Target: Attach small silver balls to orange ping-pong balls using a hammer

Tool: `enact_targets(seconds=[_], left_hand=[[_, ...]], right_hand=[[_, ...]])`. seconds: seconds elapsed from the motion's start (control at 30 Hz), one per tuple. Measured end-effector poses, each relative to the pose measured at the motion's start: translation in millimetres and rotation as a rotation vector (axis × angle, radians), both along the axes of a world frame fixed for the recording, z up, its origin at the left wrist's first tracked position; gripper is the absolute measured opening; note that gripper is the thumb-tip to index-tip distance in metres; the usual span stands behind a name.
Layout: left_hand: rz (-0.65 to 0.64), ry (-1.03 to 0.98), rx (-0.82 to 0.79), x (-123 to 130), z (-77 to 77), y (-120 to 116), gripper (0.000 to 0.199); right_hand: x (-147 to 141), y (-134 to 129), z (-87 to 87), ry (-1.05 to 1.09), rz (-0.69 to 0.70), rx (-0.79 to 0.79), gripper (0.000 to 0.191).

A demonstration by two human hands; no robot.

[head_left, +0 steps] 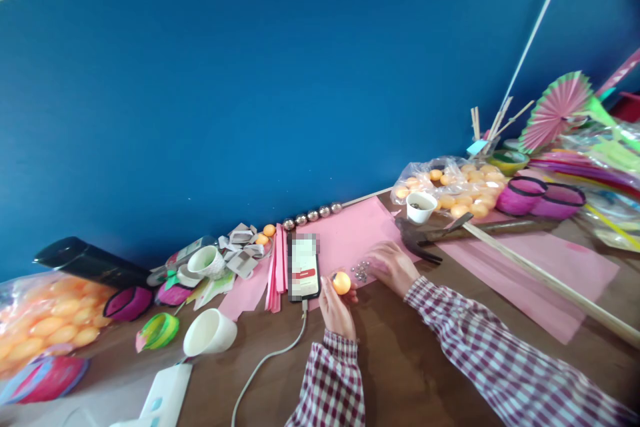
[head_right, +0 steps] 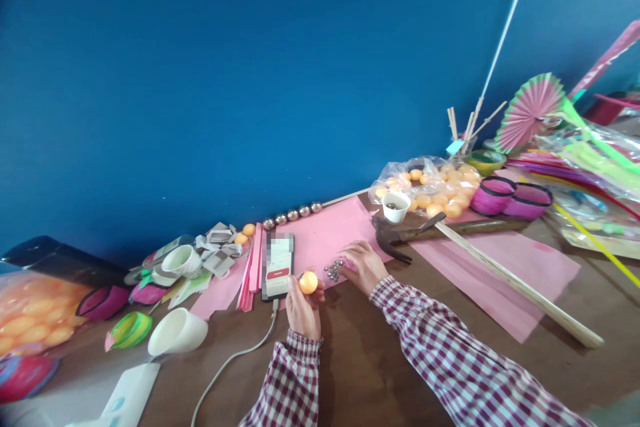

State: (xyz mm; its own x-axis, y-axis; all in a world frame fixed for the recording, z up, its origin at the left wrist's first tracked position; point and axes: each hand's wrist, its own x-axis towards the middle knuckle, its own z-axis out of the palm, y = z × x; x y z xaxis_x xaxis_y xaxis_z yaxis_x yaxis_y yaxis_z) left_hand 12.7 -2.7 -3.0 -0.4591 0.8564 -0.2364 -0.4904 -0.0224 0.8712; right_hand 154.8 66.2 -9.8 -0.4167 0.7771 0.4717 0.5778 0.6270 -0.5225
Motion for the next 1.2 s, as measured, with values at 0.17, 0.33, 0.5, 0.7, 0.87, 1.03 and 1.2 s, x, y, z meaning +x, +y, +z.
enact_targets(seconds=[0.17,0.33,0.5,0.7,0.87,1.03,1.2], left_hand=[[-0.013,-0.014,0.036,-2.0,-1.5,0.3,0.054],[-0.013,-0.016,0.051,-3.8,-2.1,1.4,0.055],[0.020,-0.074,0.067,-6.2,-3.1,2.7,0.057],[0.029,-0.093,0.075,-7.8,-9.0,4.4,0.054],[0.011,-0.094,0.086,-8.0,-6.9,3.6,0.054],[-0.014,-0.107,0.088,-7.6,-2.9,2.2,0.057],[-0.022,-0.046,0.091,-7.2,-3.6,1.8,0.060]], right_hand=[[-5.1,-9.2,7.4,-0.033,0.011,0.035,0.029],[-17.1,-15.7,15.0,-0.163,0.055,0.025,0.025],[-20.1,-12.5,15.3,-0.201,0.004,0.031,0.017],[-38.4,-14.6,12.7,-0.282,0.038,0.038,0.012],[-38.1,-13.3,18.1,-0.299,0.033,0.039,0.015],[-5.6,-17.2,27.8,-0.280,-0.038,0.029,0.017],[6.7,-25.0,28.2,-0.342,-0.136,0.009,0.011]])
